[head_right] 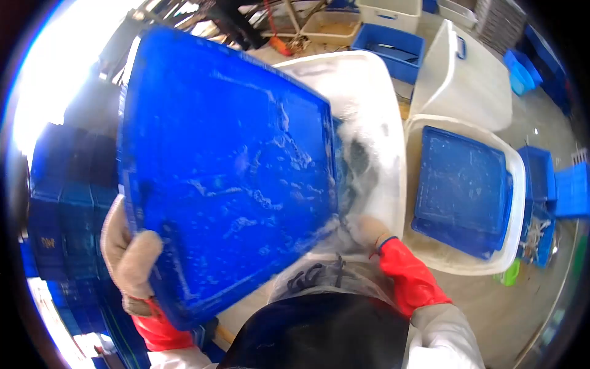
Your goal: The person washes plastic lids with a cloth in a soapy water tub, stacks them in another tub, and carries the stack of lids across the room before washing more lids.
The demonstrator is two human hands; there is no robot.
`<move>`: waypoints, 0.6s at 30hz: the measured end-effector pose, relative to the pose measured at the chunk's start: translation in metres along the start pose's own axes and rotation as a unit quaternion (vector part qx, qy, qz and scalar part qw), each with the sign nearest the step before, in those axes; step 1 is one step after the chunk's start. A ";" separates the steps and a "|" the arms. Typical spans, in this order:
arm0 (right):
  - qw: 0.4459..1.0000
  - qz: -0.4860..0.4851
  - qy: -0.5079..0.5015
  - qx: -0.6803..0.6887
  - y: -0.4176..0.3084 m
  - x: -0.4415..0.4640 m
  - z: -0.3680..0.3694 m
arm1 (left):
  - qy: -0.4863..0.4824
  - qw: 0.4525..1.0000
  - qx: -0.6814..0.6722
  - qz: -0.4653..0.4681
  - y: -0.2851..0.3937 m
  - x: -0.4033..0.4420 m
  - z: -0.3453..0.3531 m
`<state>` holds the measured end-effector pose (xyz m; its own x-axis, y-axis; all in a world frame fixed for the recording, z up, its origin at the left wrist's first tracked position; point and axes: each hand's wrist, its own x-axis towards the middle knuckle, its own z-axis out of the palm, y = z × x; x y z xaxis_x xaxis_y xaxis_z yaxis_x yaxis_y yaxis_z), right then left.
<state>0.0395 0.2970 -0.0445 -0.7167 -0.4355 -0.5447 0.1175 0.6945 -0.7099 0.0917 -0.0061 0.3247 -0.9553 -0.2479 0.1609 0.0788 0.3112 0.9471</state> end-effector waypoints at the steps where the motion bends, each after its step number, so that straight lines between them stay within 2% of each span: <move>1: 0.997 -0.055 0.043 0.028 -0.002 -0.010 -0.013 | 0.001 0.996 0.072 0.046 0.014 0.004 0.001; 2: 0.989 -0.108 0.087 0.054 -0.006 -0.025 -0.025 | -0.012 0.980 0.161 0.113 0.027 0.013 -0.002; 3: 0.973 -0.121 0.131 0.145 -0.021 -0.053 -0.040 | -0.013 0.952 0.245 0.181 0.040 0.022 -0.004; 5: 0.968 -0.124 0.145 0.160 -0.021 -0.083 -0.060 | -0.064 0.844 0.424 0.323 0.070 0.055 -0.021; 6: 0.967 -0.130 0.147 0.162 -0.017 -0.091 -0.067 | -0.020 0.835 0.477 0.274 0.070 0.069 -0.031; 8: 0.944 -0.188 0.183 0.198 -0.010 -0.113 -0.066 | 0.059 0.719 0.592 0.359 0.060 0.104 -0.045; 9: 0.886 -0.158 0.166 0.403 -0.009 -0.118 -0.058 | 0.056 0.717 0.592 0.364 0.047 0.112 -0.041; 10: 0.884 -0.156 0.169 0.407 -0.008 -0.121 -0.053 | 0.062 0.750 0.488 0.442 0.031 0.118 -0.035; 12: 0.843 -0.140 0.165 0.493 -0.006 -0.125 -0.049 | 0.148 0.750 0.286 0.577 -0.016 0.132 0.011; 13: 0.850 -0.177 0.151 0.473 -0.002 -0.126 -0.050 | 0.058 0.832 0.202 0.513 -0.051 0.141 -0.003; 14: 0.850 -0.171 0.153 0.475 -0.010 -0.124 -0.054 | -0.010 0.896 0.107 0.431 -0.085 0.151 -0.016; 15: 0.860 -0.189 0.128 0.456 -0.028 -0.117 -0.062 | -0.050 0.951 0.023 0.305 -0.106 0.148 -0.007; 16: 0.870 -0.206 0.105 0.436 -0.047 -0.108 -0.068 | -0.063 0.981 -0.071 0.171 -0.127 0.146 0.003; 18: 0.833 -0.359 0.113 0.407 -0.091 -0.064 -0.059 | -0.121 0.982 -0.110 0.091 -0.180 0.119 0.040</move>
<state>0.0344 0.2953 0.0809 -0.9036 -0.3876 0.1826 -0.0363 -0.3555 -0.9340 -0.0473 -0.0549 0.1626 -0.9571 0.0275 0.2883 0.2896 0.1180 0.9499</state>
